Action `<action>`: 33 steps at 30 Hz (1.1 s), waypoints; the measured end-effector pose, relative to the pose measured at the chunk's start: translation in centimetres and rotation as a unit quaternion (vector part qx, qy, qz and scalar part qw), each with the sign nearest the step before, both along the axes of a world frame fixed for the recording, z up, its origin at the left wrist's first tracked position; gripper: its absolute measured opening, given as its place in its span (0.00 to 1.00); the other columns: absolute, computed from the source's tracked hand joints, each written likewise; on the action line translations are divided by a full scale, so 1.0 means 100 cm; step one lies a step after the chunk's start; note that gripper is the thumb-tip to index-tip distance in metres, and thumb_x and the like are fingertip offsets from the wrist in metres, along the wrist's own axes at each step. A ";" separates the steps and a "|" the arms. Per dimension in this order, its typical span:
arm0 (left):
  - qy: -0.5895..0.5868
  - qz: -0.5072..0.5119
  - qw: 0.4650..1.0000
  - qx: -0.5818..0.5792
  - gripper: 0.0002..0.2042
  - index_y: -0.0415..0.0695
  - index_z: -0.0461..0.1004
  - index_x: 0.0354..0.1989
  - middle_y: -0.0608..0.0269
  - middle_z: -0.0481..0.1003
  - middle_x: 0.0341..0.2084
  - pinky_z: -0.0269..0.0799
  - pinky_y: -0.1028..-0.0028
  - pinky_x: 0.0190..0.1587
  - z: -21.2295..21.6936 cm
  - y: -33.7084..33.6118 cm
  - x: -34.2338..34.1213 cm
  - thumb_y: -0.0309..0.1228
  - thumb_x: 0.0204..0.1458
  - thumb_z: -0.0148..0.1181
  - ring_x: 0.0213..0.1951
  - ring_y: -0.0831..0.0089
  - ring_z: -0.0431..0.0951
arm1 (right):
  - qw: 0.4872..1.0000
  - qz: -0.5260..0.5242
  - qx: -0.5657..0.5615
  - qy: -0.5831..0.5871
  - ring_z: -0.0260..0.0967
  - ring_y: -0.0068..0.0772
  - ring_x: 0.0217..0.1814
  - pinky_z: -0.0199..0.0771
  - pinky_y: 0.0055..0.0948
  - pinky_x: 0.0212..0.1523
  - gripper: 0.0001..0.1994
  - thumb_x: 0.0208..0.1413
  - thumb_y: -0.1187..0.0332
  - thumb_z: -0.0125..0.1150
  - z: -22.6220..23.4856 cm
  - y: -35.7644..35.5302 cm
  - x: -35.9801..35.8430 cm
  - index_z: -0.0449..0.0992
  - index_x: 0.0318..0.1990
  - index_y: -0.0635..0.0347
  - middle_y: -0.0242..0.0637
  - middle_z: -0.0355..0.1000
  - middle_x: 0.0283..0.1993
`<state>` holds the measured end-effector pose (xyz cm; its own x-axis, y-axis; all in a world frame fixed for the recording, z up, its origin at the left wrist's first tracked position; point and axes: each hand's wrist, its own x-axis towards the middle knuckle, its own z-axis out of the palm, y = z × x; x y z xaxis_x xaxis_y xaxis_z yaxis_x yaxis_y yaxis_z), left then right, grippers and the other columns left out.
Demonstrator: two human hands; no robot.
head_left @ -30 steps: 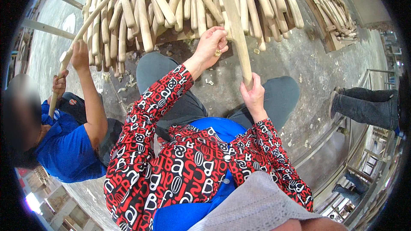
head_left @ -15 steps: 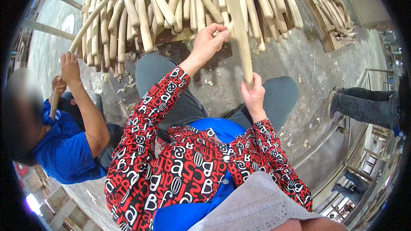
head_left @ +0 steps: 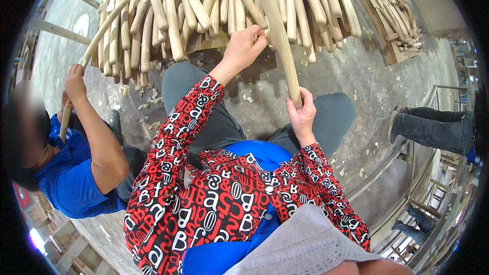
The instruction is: The person sits on the floor and repeatedly picks up wooden handles from a nearby pile. They rub the surface of each handle with their fingers to smooth it, then place it back on the pile. This process is repeated for multiple handles throughout the clip.
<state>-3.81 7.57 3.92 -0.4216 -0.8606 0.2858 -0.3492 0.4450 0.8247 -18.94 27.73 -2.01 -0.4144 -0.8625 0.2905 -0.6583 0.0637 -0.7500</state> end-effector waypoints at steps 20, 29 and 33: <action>0.155 -0.295 0.816 0.472 0.05 0.43 0.67 0.33 0.62 0.75 0.34 0.53 0.85 0.16 -0.012 0.020 -0.014 0.30 0.53 0.49 0.22 0.86 0.64 | 0.965 -0.119 0.059 0.225 0.71 0.52 0.47 0.69 0.45 0.47 0.22 0.49 0.57 0.56 0.153 -0.203 -0.165 0.68 0.50 0.56 0.52 0.73 0.42; 0.217 -0.252 0.821 0.465 0.06 0.44 0.69 0.34 0.65 0.73 0.28 0.57 0.83 0.19 -0.005 0.021 -0.013 0.27 0.51 0.44 0.21 0.85 0.65 | 0.803 -0.166 0.134 0.556 0.57 0.48 0.63 0.60 0.62 0.53 0.19 0.52 0.64 0.49 0.177 -0.270 -0.180 0.68 0.53 0.50 0.35 0.59 0.62; 0.272 -0.224 0.799 0.488 0.06 0.43 0.70 0.28 0.67 0.70 0.23 0.57 0.82 0.19 -0.004 0.019 -0.011 0.26 0.51 0.45 0.20 0.83 0.65 | 0.783 -0.143 0.131 0.591 0.54 0.46 0.65 0.55 0.65 0.54 0.17 0.50 0.63 0.54 0.180 -0.281 -0.170 0.71 0.49 0.48 0.33 0.58 0.62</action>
<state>-4.93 9.45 3.54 -0.7914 -0.5831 -0.1835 0.1925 -0.5226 0.8306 -35.90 -0.34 15.95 -0.1775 -0.8776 0.4453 -0.8136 0.3854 0.4352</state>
